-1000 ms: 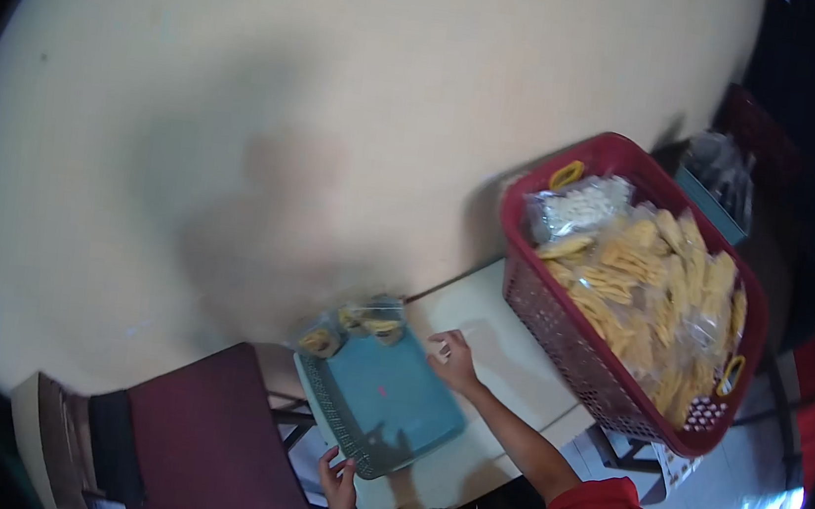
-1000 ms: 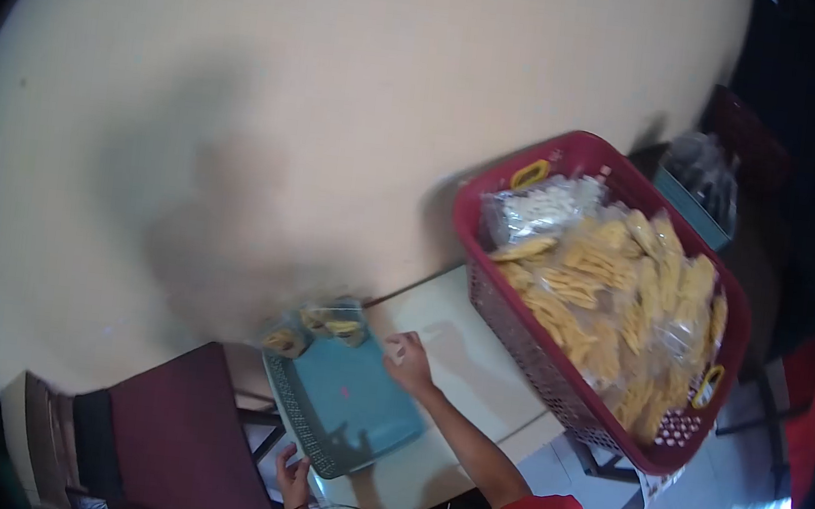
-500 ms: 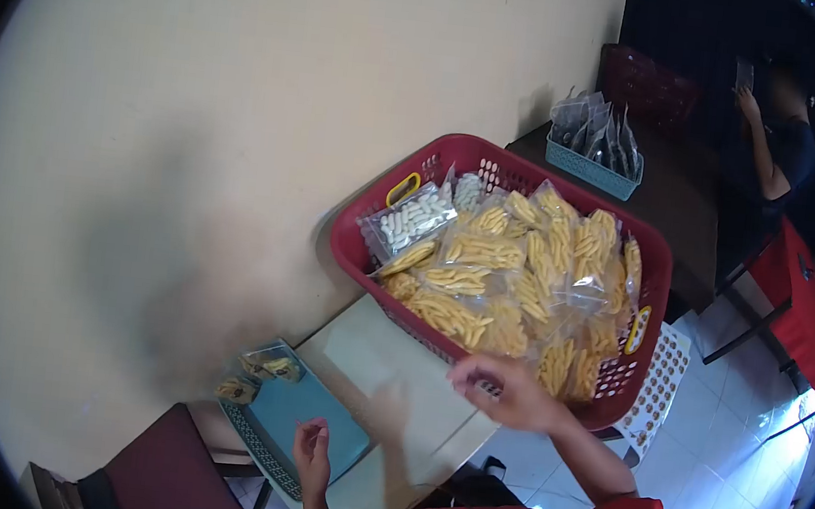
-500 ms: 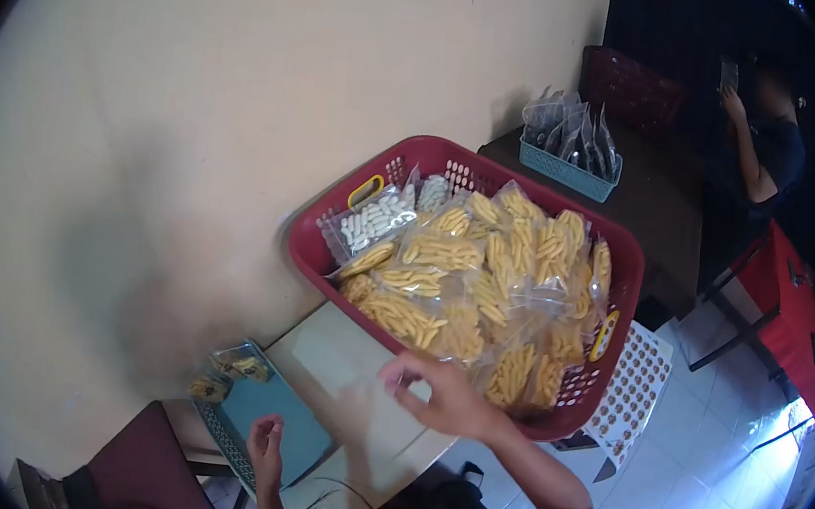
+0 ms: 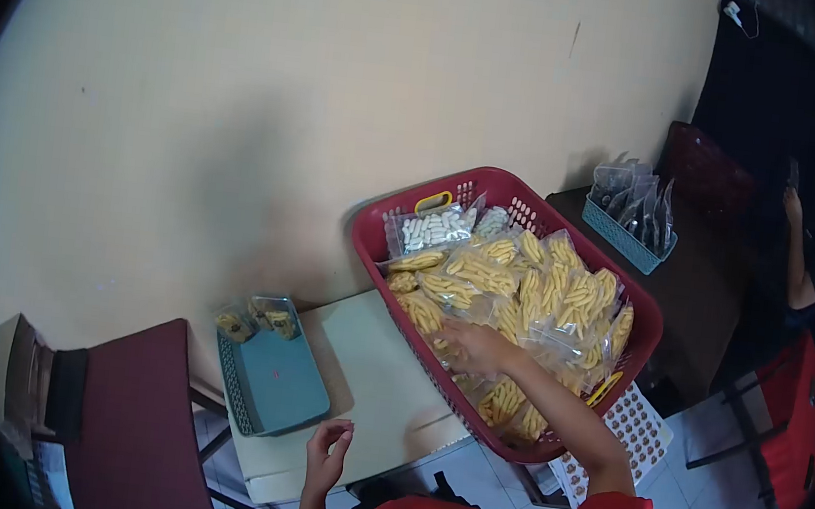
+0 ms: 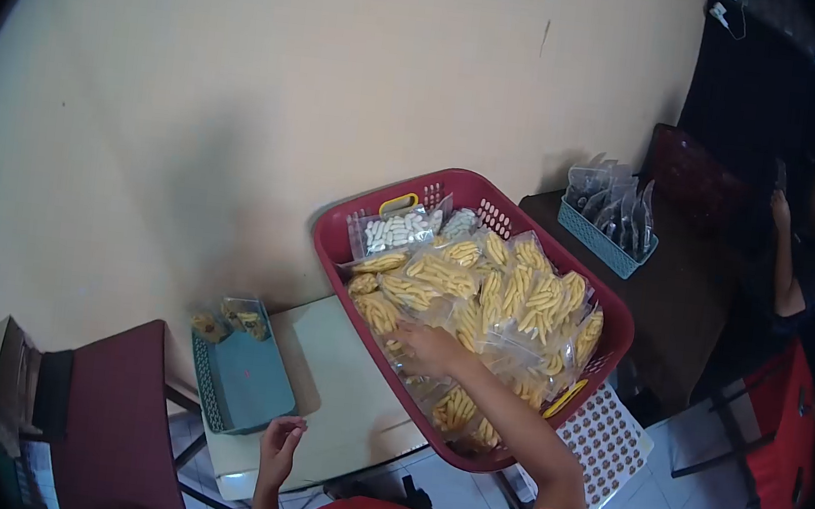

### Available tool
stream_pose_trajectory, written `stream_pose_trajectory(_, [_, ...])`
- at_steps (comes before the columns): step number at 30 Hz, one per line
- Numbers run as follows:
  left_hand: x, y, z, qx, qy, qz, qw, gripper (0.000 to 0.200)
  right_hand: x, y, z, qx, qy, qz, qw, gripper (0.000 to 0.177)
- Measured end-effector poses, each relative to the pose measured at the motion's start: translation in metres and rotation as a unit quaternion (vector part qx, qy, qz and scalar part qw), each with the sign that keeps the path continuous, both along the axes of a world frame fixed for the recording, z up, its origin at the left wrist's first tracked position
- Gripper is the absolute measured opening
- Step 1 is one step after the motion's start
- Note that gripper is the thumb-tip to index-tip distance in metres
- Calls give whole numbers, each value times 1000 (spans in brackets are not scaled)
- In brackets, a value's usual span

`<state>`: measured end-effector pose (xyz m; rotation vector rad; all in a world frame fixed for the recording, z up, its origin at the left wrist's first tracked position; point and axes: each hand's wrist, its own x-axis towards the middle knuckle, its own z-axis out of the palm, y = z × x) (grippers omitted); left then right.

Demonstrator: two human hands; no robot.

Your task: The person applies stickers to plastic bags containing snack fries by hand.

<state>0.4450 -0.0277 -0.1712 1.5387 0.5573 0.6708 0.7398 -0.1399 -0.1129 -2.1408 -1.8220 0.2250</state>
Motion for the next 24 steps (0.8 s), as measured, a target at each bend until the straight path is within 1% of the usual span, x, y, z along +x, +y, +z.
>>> stream_pose_trajectory(1, [0, -6, 2, 0, -9, 3, 1000, 14, 3, -3, -3, 67, 32, 26, 997, 47])
stream_pose_trajectory(2, [2, -12, 3, -1, -20, 4, 1000, 14, 7, -5, -5, 67, 30, 32, 997, 47])
stream_pose_trajectory(3, [3, -19, 7, 12, -24, 3, 1000, 14, 6, -8, 3, 73, 130, 2, 989, 45])
stream_pose_trajectory(4, [4, -26, 10, 11, -26, 8, 1000, 14, 7, -11, 12, 77, 228, -30, 970, 43])
stream_pose_trajectory(5, [5, -32, 13, -3, -30, 2, 1000, 14, 7, -13, 20, 76, 227, -26, 971, 43])
stream_pose_trajectory(7, [6, -42, 25, -15, -47, -32, 998, 14, 5, -17, 35, 159, 307, -112, 932, 41])
stream_pose_trajectory(8, [6, -46, 30, -12, -43, -35, 998, 14, 3, -21, 44, 162, 310, -114, 930, 41])
stream_pose_trajectory(10, [6, -52, 39, -35, -60, -82, 994, 15, 0, -38, 62, 153, 376, -196, 893, 37])
stream_pose_trajectory(11, [7, -54, 43, -70, -73, -102, 990, 15, -6, -48, 72, 157, 377, -201, 891, 37])
stream_pose_trajectory(13, [12, -54, 43, -85, -73, -136, 984, 15, -20, -65, 91, 254, 403, -184, 860, 36])
stream_pose_trajectory(14, [14, -52, 44, -102, -73, -163, 979, 16, -27, -71, 98, 263, 403, -194, 855, 36])
stream_pose_trajectory(15, [16, -50, 46, -95, -44, -190, 976, 19, -36, -78, 104, 279, 413, -198, 844, 38])
stream_pose_trajectory(16, [20, -49, 48, -95, -40, -205, 973, 19, -44, -85, 111, 294, 421, -203, 834, 39])
stream_pose_trajectory(18, [23, -51, 45, -200, -43, -262, 943, 27, -67, -92, 121, 309, 418, -239, 820, 41])
stream_pose_trajectory(19, [23, -48, 41, -199, -33, -317, 927, 38, -76, -97, 124, 271, 415, -202, 845, 41])
stream_pose_trajectory(20, [21, -48, 39, -199, -27, -329, 923, 38, -83, -100, 124, 235, 411, -162, 866, 41])
stream_pose_trajectory(21, [18, -49, 37, -265, -15, -306, 914, 46, -91, -101, 119, 217, 392, -150, 881, 41])
stream_pose_trajectory(22, [15, -49, 35, -329, 0, -281, 902, 55, -104, -102, 114, 225, 394, -165, 875, 41])
stream_pose_trajectory(23, [10, -44, 33, -328, 12, -297, 897, 55, -119, -102, 110, 217, 364, -141, 895, 42])
stream_pose_trajectory(24, [5, -33, 30, -296, 3, -362, 884, 63, -133, -103, 106, 207, 332, -120, 913, 42])
